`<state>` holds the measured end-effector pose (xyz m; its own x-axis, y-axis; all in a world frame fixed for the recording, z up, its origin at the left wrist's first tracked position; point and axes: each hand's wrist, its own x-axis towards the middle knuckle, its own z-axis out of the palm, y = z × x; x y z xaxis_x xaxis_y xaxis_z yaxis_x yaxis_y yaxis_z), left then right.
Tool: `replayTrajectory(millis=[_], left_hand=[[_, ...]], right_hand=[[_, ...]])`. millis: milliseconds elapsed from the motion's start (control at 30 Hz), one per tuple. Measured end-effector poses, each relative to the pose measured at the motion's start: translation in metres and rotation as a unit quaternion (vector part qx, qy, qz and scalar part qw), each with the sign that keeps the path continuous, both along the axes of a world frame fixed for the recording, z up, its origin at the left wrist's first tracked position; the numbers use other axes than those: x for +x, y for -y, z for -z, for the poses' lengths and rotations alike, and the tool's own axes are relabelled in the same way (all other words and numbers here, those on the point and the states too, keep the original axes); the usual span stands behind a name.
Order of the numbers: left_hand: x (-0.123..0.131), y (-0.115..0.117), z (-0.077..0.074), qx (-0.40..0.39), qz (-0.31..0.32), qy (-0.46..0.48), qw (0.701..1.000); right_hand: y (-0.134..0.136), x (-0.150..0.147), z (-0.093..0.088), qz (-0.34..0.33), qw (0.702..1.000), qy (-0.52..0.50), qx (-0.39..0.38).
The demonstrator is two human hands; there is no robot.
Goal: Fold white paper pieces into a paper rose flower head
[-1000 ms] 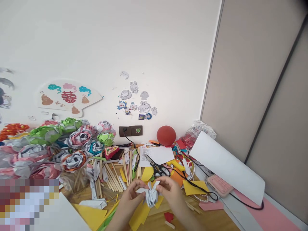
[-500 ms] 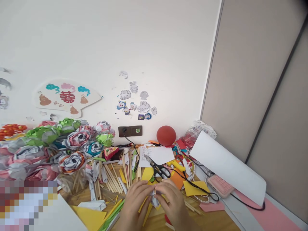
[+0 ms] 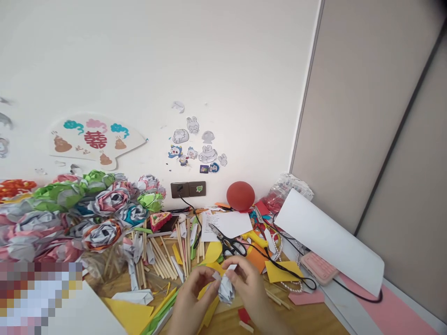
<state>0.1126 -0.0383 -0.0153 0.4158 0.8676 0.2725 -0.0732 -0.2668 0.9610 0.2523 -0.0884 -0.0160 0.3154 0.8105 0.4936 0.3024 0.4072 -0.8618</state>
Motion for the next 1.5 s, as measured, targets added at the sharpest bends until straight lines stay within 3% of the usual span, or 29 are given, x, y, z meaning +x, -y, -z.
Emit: replayTrajectory(millis=[133,433,667,800,1067,1400,1500], left_hand=[[0.0,-0.009,0.005,-0.046,-0.001,0.044,0.998],[-0.001,-0.015,0.011,-0.087,0.001,0.068,0.994],[0.0,-0.008,0.007,0.031,-0.016,-0.023,0.999],[-0.001,-0.005,0.009,0.15,-0.03,-0.067,0.986],[-0.004,-0.001,0.006,0.436,-0.122,-0.073,0.889],[-0.013,-0.003,0.003,0.529,-0.081,-0.116,0.836],[-0.015,-0.002,0.004,0.524,-0.071,-0.113,0.841]], right_hand=[[-0.003,0.003,0.004,0.004,0.997,-0.064,-0.05],[-0.003,0.005,0.001,0.009,0.997,-0.002,-0.072],[-0.004,0.003,0.005,0.025,0.997,0.062,-0.035],[-0.003,0.003,0.005,0.049,0.994,0.1,0.005],[0.001,0.002,0.002,0.079,0.969,0.198,0.123],[0.009,0.002,-0.006,0.074,0.931,0.292,0.206],[0.011,0.002,-0.01,0.048,0.927,0.307,0.208]])
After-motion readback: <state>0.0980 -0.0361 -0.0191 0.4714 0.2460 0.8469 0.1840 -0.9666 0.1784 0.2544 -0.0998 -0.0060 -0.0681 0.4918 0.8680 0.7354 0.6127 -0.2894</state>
